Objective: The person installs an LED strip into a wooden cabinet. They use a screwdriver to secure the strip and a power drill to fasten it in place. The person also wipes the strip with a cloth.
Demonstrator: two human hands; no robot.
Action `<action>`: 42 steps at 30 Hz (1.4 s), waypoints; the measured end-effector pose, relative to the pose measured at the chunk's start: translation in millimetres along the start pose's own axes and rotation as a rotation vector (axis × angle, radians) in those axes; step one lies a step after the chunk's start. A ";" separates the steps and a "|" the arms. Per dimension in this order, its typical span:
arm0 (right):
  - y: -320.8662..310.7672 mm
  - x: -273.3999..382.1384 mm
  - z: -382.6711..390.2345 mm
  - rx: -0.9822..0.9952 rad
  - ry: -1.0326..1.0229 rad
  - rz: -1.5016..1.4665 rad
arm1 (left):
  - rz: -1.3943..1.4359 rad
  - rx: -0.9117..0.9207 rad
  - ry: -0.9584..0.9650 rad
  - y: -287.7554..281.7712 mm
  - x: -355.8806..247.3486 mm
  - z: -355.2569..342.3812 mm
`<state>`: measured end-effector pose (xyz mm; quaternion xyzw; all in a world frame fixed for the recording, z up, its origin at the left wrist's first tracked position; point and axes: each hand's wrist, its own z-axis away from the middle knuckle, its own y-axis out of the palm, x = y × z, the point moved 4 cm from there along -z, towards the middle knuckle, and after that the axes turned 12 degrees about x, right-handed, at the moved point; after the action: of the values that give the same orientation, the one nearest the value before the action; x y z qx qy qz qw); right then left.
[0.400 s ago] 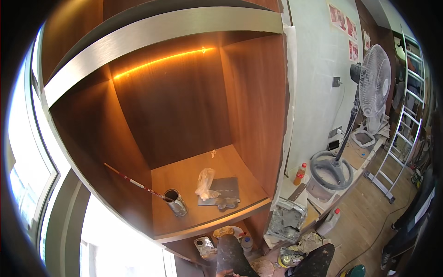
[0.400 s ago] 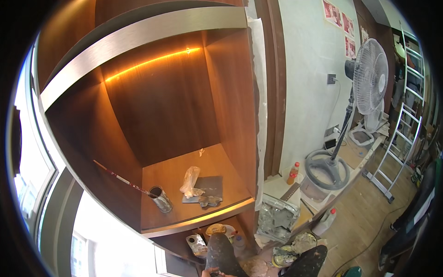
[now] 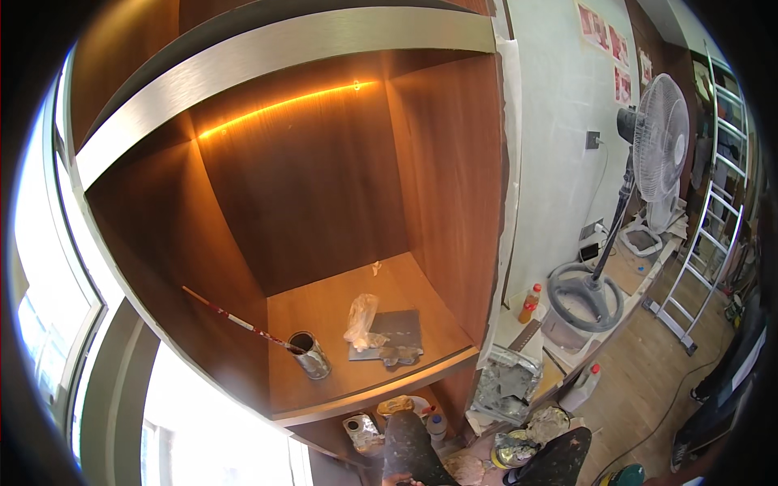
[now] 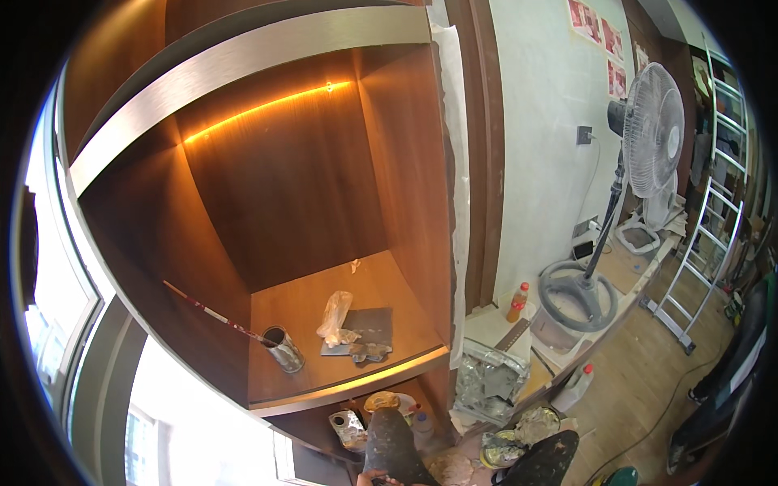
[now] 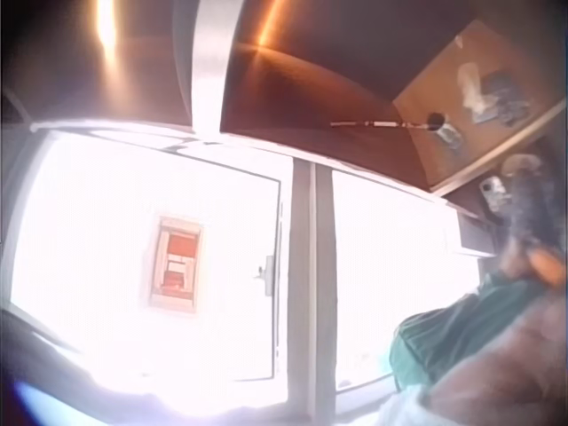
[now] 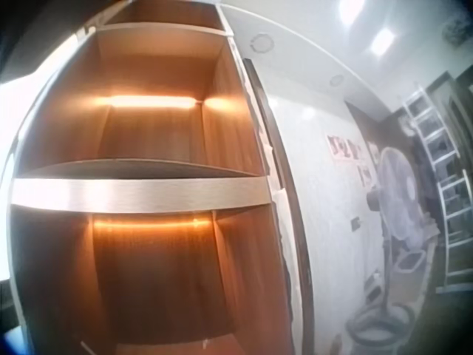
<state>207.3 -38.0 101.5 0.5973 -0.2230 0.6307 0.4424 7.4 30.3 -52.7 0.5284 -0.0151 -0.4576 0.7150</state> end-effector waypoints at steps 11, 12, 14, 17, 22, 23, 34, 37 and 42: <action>-88.2 -48.6 139.8 -1.142 0.476 1.421 | -1.089 0.276 0.523 36.5 -27.4 27.4; -84.0 -44.9 141.1 -1.126 0.491 1.305 | -1.193 0.286 0.573 40.3 -29.1 28.6; -79.8 -37.9 139.0 -1.114 0.483 1.292 | -1.401 0.299 0.679 45.0 -32.0 32.9; -56.6 -34.9 144.7 -1.097 0.428 1.162 | -0.989 0.373 0.561 -5.1 -7.3 0.3; -28.1 -58.2 189.5 -1.110 0.334 0.854 | -0.091 0.372 0.237 4.0 -2.8 -3.1; -14.6 -56.7 201.2 -1.103 0.420 0.687 | -0.069 0.361 0.241 0.6 0.7 -6.2; -8.8 -101.0 214.9 -1.129 -0.036 0.367 | 0.443 -0.036 -0.379 5.0 -10.6 -25.3; -18.8 -112.4 212.6 -1.081 -0.099 0.511 | 0.453 -0.038 -0.385 17.9 -15.2 -18.1; -46.4 -133.3 205.9 -1.036 0.360 0.716 | 0.462 -0.028 -0.369 11.3 -11.7 -20.1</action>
<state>346.2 -219.9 1.8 0.0807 -0.6055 0.6401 0.4661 18.0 53.3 -47.5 0.4091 -0.2585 -0.3710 0.7926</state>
